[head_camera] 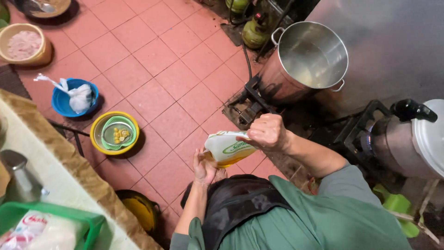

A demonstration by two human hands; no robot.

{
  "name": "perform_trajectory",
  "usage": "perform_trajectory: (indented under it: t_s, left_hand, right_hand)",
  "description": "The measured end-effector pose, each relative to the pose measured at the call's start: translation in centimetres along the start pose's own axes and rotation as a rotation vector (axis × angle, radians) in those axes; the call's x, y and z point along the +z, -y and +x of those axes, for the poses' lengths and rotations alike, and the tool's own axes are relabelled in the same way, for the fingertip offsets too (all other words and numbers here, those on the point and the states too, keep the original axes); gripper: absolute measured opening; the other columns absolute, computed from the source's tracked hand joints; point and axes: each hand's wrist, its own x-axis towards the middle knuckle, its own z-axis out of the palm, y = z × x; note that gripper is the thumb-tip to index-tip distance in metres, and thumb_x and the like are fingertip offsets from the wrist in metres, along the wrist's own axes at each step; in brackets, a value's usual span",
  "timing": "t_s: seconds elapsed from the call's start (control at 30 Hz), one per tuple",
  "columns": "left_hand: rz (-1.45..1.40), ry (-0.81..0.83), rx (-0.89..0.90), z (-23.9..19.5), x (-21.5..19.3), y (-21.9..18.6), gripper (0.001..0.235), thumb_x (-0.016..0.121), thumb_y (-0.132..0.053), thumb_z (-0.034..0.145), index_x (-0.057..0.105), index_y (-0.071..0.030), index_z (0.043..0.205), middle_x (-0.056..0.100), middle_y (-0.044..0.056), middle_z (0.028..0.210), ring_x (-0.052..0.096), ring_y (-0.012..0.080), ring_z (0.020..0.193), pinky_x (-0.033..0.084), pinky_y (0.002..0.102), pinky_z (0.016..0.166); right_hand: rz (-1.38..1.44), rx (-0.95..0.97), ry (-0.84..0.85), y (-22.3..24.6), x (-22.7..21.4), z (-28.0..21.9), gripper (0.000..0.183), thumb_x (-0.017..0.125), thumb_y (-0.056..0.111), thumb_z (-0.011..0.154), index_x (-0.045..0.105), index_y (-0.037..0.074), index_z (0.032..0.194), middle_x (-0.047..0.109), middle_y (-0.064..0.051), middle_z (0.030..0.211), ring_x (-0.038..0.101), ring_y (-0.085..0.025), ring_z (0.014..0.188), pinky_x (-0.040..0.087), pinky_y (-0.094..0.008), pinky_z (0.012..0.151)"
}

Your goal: Preparing a meal by pouring oil into a wok, chopping onions, and stirring several pots on gas stoves.

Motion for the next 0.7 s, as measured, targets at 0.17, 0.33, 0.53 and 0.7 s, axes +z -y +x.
perform_trajectory:
  t_s: [0.17,0.33,0.53,0.7]
  left_hand:
    - [-0.049,0.089,-0.063,13.3,-0.3,-2.8,0.032,0.059,-0.044,0.106,0.052,-0.013,0.112,0.06,0.009,0.14,0.056,0.0324,0.136,0.045,0.062,0.111]
    - [0.061,0.101,-0.14,26.5,2.7,-9.5,0.04,0.061,-0.043,0.104,0.055,-0.01,0.126,0.06,0.011,0.144,0.055,0.0294,0.135,0.045,0.057,0.111]
    - [0.533,0.234,-0.375,44.2,5.8,-18.4,0.081,0.061,-0.062,0.093,0.05,-0.004,0.149,0.055,0.017,0.151,0.052,0.0321,0.139,0.042,0.055,0.112]
    - [0.819,0.725,-0.512,56.3,16.4,-20.8,0.125,0.076,-0.078,0.068,0.027,-0.013,0.163,0.038,0.008,0.165,0.038,0.0211,0.152,0.032,0.042,0.122]
  right_hand:
    - [-0.037,0.013,-0.049,-10.6,0.6,1.3,0.047,0.086,0.018,0.084,0.045,0.012,0.061,0.039,0.0,0.053,0.044,-0.017,0.043,0.03,-0.035,0.04]
    - [-0.1,0.064,-0.085,-21.8,4.6,3.4,0.042,0.084,0.016,0.085,0.048,0.011,0.064,0.041,0.001,0.055,0.045,-0.016,0.045,0.03,-0.035,0.042]
    - [-0.194,0.17,-0.07,-33.5,5.8,9.9,0.046,0.086,0.019,0.083,0.045,0.012,0.062,0.039,0.001,0.055,0.043,-0.016,0.044,0.027,-0.036,0.041]
    - [-0.264,0.295,-0.012,-41.1,4.9,12.4,0.046,0.086,0.018,0.083,0.044,0.013,0.062,0.04,0.001,0.056,0.043,-0.016,0.045,0.028,-0.035,0.042]
